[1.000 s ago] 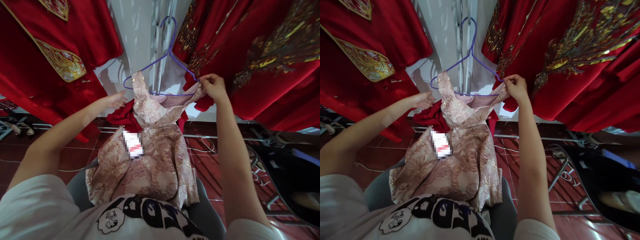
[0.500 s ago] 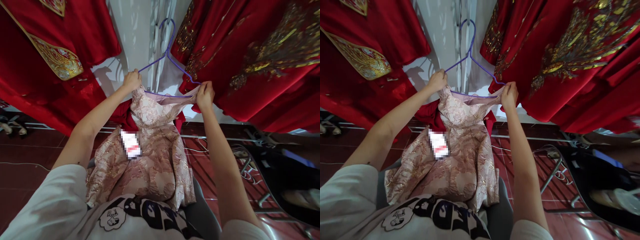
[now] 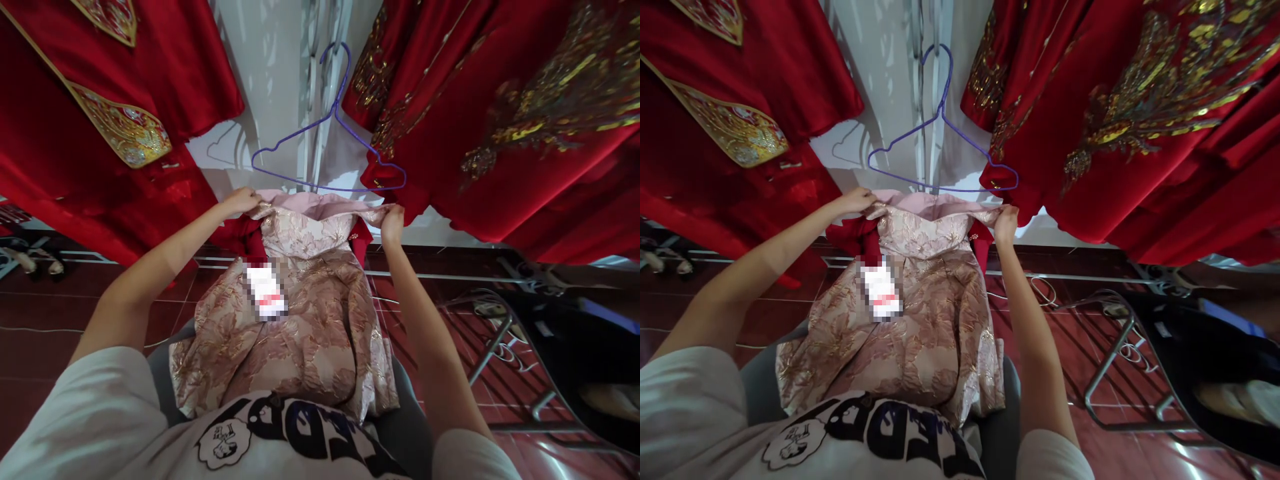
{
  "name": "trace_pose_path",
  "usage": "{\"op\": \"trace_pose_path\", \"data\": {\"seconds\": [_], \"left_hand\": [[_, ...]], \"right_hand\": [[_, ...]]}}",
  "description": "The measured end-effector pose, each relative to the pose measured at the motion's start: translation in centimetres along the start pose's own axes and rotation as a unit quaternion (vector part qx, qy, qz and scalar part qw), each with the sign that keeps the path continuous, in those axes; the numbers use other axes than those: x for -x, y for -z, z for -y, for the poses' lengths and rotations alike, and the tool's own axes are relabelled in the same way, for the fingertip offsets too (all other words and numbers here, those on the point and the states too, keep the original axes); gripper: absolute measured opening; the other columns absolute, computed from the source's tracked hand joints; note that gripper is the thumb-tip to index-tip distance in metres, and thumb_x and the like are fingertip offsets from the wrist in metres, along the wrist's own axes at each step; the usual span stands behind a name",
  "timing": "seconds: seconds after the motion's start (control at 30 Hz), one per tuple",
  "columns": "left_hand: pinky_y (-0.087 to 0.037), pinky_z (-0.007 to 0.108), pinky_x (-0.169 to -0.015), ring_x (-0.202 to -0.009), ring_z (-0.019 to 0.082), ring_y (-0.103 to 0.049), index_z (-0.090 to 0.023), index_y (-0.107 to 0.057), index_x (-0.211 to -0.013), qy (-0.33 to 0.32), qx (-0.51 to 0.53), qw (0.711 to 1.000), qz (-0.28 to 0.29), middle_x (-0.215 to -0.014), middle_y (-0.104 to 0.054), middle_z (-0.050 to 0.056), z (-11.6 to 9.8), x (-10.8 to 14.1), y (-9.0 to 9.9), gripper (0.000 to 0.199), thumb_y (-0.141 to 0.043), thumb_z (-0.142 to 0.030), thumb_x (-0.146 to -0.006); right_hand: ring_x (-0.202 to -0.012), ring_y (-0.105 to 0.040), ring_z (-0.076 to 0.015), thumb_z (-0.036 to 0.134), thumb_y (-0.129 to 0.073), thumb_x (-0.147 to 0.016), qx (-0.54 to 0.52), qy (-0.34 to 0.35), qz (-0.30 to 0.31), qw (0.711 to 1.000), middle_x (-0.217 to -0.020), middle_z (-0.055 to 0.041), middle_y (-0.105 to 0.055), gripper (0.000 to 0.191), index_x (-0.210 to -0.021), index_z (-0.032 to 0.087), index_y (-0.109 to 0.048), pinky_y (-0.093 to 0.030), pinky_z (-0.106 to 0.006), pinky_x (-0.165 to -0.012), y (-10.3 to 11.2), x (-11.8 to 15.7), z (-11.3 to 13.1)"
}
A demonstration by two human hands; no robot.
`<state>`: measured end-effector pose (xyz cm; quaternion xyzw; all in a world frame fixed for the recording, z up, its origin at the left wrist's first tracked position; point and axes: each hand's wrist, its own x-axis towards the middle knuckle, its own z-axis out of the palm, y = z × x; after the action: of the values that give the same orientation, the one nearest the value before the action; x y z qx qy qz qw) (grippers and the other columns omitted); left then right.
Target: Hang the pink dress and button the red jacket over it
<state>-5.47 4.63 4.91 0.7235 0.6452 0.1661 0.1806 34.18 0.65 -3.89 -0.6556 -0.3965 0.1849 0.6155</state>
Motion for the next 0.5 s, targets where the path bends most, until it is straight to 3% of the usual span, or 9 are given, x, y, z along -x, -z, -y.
{"op": "trace_pose_path", "data": {"seconds": [0.07,0.13,0.3,0.4,0.5], "left_hand": [[-0.054,0.046,-0.093,-0.103,0.038,-0.070,-0.016,-0.074,-0.093,-0.071,-0.117,0.991,-0.006,-0.094,-0.074,0.017,-1.4,1.1,-0.2,0.028,-0.057,-0.038,-0.087],[-0.050,0.051,-0.101,-0.114,0.040,-0.067,-0.014,-0.075,-0.104,-0.166,-0.178,0.969,-0.032,-0.109,-0.073,0.021,-3.4,1.8,-0.5,0.036,-0.050,-0.038,-0.094],[-0.033,0.055,-0.122,-0.141,0.036,-0.047,-0.012,-0.078,-0.107,-0.383,-0.151,0.909,-0.069,-0.147,-0.058,0.018,-8.5,0.8,-2.6,0.036,-0.047,-0.027,-0.098],[-0.022,0.057,-0.128,-0.147,0.034,-0.042,-0.015,-0.080,-0.098,-0.429,-0.135,0.891,-0.054,-0.149,-0.057,0.013,-10.0,-0.4,-5.2,0.030,-0.050,-0.021,-0.094],[-0.019,0.062,-0.128,-0.143,0.033,-0.048,-0.016,-0.079,-0.094,-0.433,-0.124,0.891,-0.061,-0.144,-0.060,0.014,-10.1,-0.2,-7.7,0.029,-0.051,-0.021,-0.095]], "right_hand": [[-0.091,-0.063,-0.0222,0.046,-0.039,-0.097,0.012,0.014,0.010,1.000,-0.085,-0.0022,-0.060,0.025,-0.082,0.026,-0.041,-0.051,-0.043,-0.097,0.3,0.8,0.0],[-0.090,-0.064,-0.0222,0.048,-0.045,-0.095,0.038,0.083,0.025,0.996,-0.088,-0.0024,-0.062,0.024,-0.087,0.026,-0.044,-0.052,-0.043,-0.096,1.2,1.2,0.4],[-0.117,-0.061,-0.0286,0.052,-0.046,-0.099,0.148,0.265,0.018,0.953,-0.113,-0.0116,-0.066,0.030,-0.102,0.025,-0.058,-0.046,-0.054,-0.110,3.9,1.5,4.3],[-0.132,-0.055,-0.0305,0.043,-0.044,-0.101,0.186,0.302,0.036,0.934,-0.131,-0.0135,-0.064,0.025,-0.105,0.026,-0.063,-0.039,-0.058,-0.117,5.3,1.4,7.0],[-0.143,-0.047,-0.0322,0.036,-0.046,-0.100,0.205,0.303,0.048,0.930,-0.143,-0.0126,-0.060,0.020,-0.103,0.026,-0.064,-0.032,-0.063,-0.121,6.4,0.8,8.0]]}}
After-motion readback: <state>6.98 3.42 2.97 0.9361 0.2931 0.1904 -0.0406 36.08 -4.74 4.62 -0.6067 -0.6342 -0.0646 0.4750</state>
